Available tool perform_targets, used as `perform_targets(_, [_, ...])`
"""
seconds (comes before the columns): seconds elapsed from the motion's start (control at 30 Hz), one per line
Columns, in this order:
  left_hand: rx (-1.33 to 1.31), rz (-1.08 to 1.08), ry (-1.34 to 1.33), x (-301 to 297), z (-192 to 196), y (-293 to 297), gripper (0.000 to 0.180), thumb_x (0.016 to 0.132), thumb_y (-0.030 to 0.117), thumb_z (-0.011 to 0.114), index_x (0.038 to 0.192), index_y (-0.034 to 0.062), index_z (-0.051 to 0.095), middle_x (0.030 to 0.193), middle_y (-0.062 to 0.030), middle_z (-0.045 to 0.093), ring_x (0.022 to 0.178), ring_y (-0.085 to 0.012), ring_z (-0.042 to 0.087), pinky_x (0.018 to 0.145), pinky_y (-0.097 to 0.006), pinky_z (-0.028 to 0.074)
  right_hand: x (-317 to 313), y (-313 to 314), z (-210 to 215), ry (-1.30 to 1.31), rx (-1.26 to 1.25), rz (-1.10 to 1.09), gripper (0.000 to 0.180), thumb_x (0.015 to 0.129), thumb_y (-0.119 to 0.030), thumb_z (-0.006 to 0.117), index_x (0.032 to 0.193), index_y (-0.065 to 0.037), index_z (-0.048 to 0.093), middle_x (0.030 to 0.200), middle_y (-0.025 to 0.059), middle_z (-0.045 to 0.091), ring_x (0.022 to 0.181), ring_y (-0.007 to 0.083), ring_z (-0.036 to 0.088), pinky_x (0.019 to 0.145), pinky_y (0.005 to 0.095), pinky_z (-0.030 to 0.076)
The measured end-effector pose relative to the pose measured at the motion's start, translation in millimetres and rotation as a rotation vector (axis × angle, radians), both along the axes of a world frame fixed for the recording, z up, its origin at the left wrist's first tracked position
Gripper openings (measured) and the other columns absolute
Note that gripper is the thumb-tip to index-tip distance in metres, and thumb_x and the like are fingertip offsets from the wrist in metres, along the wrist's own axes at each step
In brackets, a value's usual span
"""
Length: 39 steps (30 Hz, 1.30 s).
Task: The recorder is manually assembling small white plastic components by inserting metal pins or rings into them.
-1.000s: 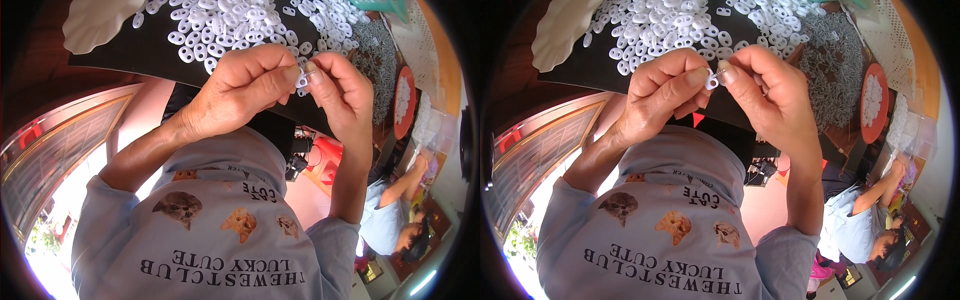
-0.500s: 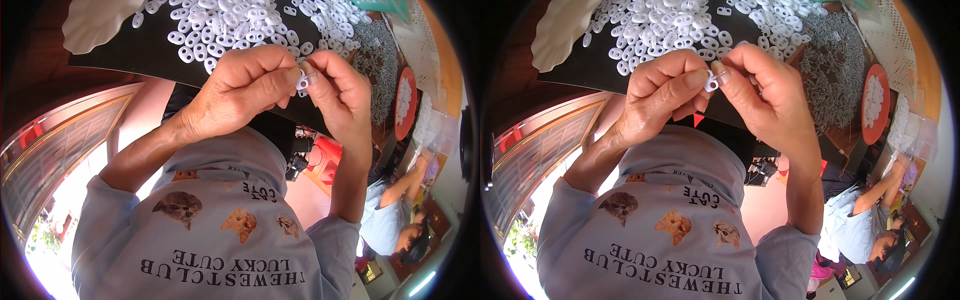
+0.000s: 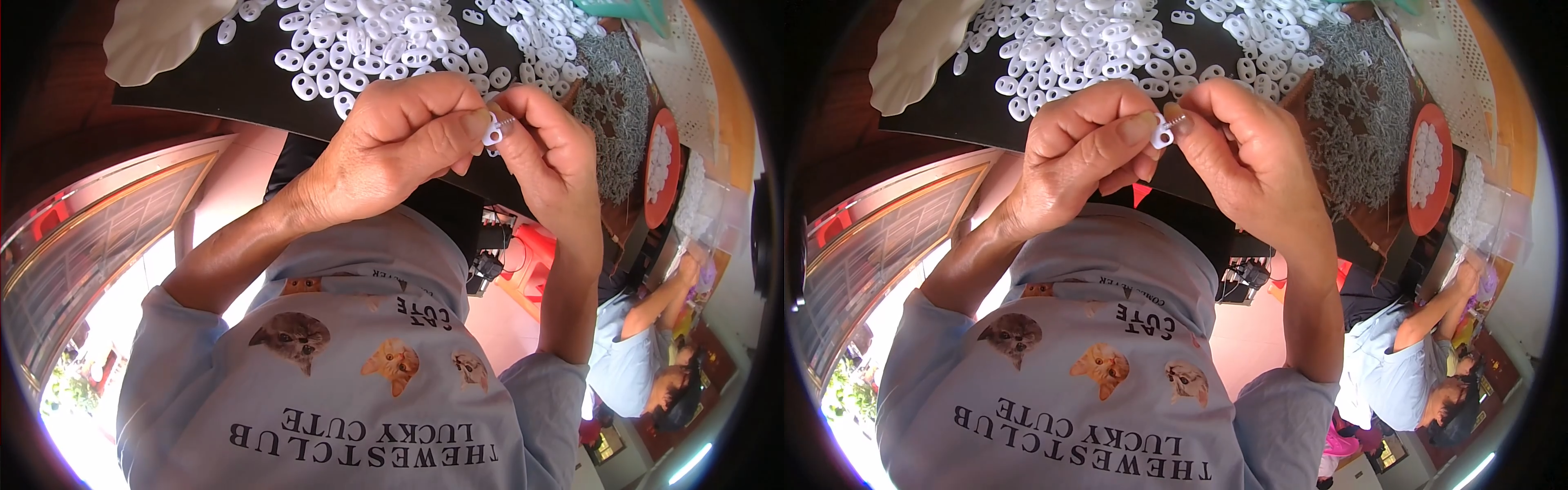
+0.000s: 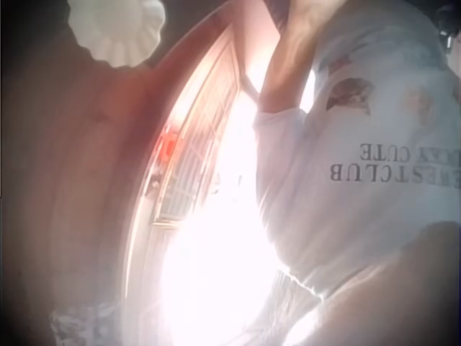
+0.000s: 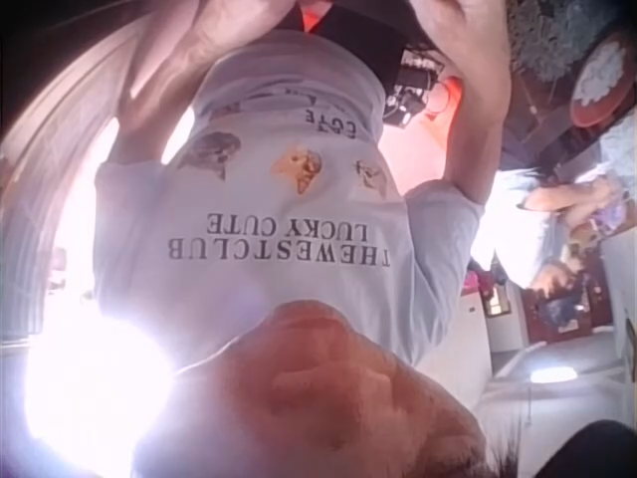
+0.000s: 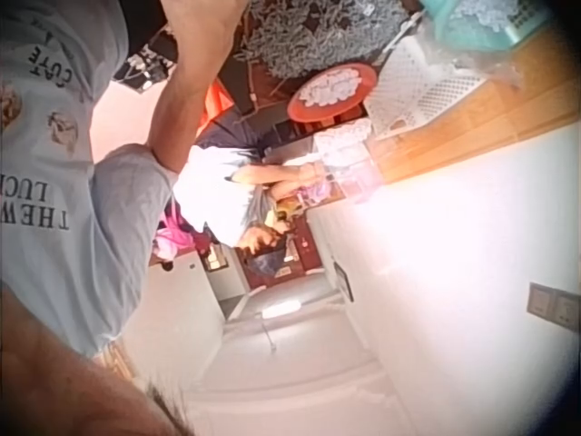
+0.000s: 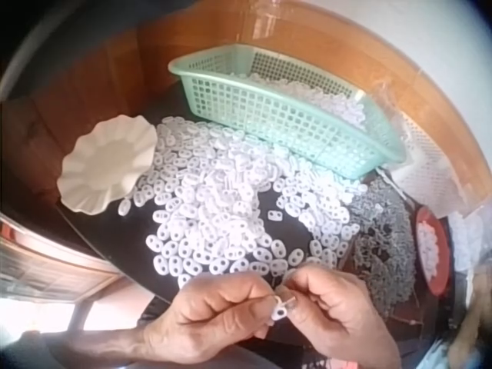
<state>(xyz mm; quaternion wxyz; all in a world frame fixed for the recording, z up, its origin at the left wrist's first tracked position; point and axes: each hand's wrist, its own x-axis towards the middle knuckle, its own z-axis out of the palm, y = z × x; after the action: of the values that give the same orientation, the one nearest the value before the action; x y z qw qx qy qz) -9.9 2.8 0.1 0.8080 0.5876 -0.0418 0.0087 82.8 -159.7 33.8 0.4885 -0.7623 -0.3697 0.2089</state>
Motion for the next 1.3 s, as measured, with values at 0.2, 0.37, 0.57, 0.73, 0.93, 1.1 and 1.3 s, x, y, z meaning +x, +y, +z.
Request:
perform_targets(0.2, [0.023,-0.001,-0.009,-1.0,-1.1,-0.2,0.019,0.1,0.013,0.044,0.093,-0.0005,0.056,0.072,-0.002,0.055,0.054,-0.0025,0.037,0.049,-0.017,0.032,-1.5,-4.8,1.6,0.065,-0.064,-0.054,0.011,0.09,-0.009,0.062,0.089,0.001,0.057,0.067,0.0001,0.052,0.06,0.0039,0.044,0.053,0.0195,0.036])
perform_targets(0.37, [0.041,0.003,-0.022,-1.4,-3.6,-1.4,0.02,0.1,0.014,0.044,0.093,-0.0005,0.055,0.073,-0.0015,0.055,0.055,-0.0028,0.038,0.05,-0.017,0.033,-0.5,-5.4,9.7,0.072,-0.032,-0.084,0.014,0.092,-0.011,0.061,0.089,0.001,0.057,0.068,-0.0036,0.052,0.061,0.0012,0.042,0.053,0.0178,0.034])
perform_targets(0.57, [0.053,0.005,-0.037,-1.5,-3.4,-2.3,0.02,0.1,0.014,0.044,0.092,-0.0003,0.055,0.073,-0.0021,0.055,0.054,-0.0031,0.038,0.05,-0.017,0.033,-1.1,-9.0,11.5,0.083,-0.02,-0.081,0.013,0.092,-0.011,0.061,0.089,0.002,0.057,0.07,-0.0036,0.053,0.063,0.0011,0.043,0.055,0.017,0.035])
perform_targets(0.73, [-0.069,0.015,0.134,-2.5,3.7,-2.1,0.021,0.1,0.015,0.044,0.093,0.0004,0.056,0.072,-0.0033,0.056,0.053,-0.0034,0.038,0.048,-0.017,0.032,-1.7,-11.2,16.5,0.161,0.053,-0.123,0.014,0.092,-0.011,0.061,0.09,0.002,0.059,0.071,-0.0027,0.054,0.065,0.0021,0.047,0.056,0.0172,0.037])
perform_targets(0.93, [-0.063,0.017,0.128,-2.6,4.1,-3.2,0.021,0.1,0.016,0.044,0.092,0.0008,0.056,0.072,-0.0036,0.056,0.053,-0.0036,0.038,0.048,-0.017,0.032,0.6,-11.6,17.8,0.286,0.09,-0.091,0.017,0.094,-0.015,0.06,0.091,0.002,0.059,0.072,-0.0018,0.056,0.066,0.0028,0.05,0.058,0.0172,0.039])
perform_targets(1.1, [-0.085,0.02,0.119,-2.8,1.8,-3.0,0.021,0.1,0.016,0.045,0.092,0.0005,0.057,0.072,-0.0034,0.056,0.053,-0.0037,0.038,0.048,-0.017,0.033,-2.5,-3.5,20.6,0.265,0.11,-0.061,0.018,0.093,-0.015,0.061,0.091,0.002,0.059,0.072,-0.0016,0.055,0.067,0.0028,0.049,0.059,0.0173,0.039])
perform_targets(1.3, [-0.071,0.024,0.087,-2.8,1.5,-1.9,0.019,0.099,0.014,0.045,0.092,0.0001,0.056,0.072,-0.0035,0.057,0.053,-0.0034,0.038,0.048,-0.017,0.033,-0.7,-1.9,20.8,0.216,0.113,-0.133,0.018,0.093,-0.016,0.061,0.091,0.002,0.06,0.072,-0.0011,0.056,0.066,0.0028,0.049,0.058,0.0174,0.039])
